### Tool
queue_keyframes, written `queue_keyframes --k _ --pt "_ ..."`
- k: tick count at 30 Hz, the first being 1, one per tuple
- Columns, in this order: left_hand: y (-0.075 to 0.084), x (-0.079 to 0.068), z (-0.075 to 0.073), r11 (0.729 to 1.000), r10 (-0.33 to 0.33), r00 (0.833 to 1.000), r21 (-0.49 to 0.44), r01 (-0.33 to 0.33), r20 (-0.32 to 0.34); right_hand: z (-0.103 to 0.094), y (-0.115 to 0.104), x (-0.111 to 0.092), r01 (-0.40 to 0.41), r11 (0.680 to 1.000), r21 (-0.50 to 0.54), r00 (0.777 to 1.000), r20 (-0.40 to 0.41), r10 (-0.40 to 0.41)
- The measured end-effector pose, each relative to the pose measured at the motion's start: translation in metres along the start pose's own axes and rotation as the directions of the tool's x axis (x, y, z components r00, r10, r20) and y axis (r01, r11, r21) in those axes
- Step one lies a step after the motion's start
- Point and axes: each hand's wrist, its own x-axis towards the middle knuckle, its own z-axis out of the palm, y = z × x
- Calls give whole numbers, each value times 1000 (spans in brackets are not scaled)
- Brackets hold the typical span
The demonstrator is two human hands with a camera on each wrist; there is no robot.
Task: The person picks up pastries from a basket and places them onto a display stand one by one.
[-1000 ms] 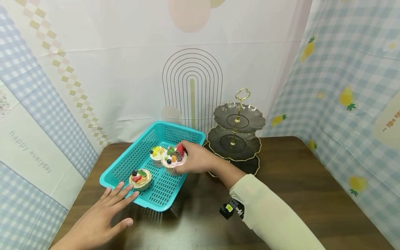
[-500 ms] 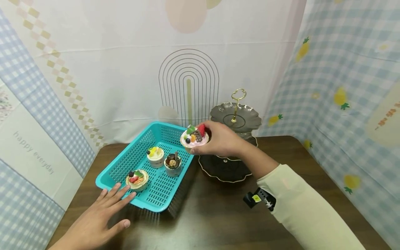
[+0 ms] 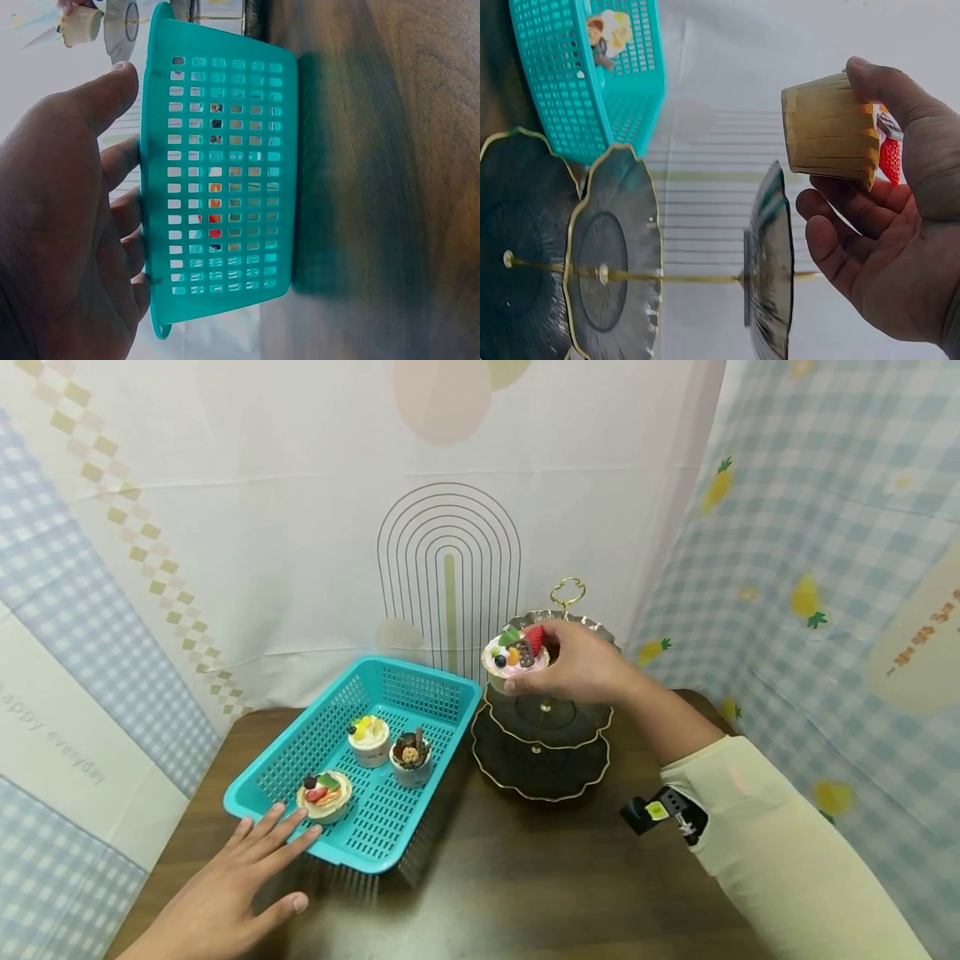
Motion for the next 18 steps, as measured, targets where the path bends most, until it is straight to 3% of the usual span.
queue_keyframes --k 18 --pt "0 0 1 1000 8 1000 -3 -8 -2 -28 36 3 -115 992 -57 989 -94 110"
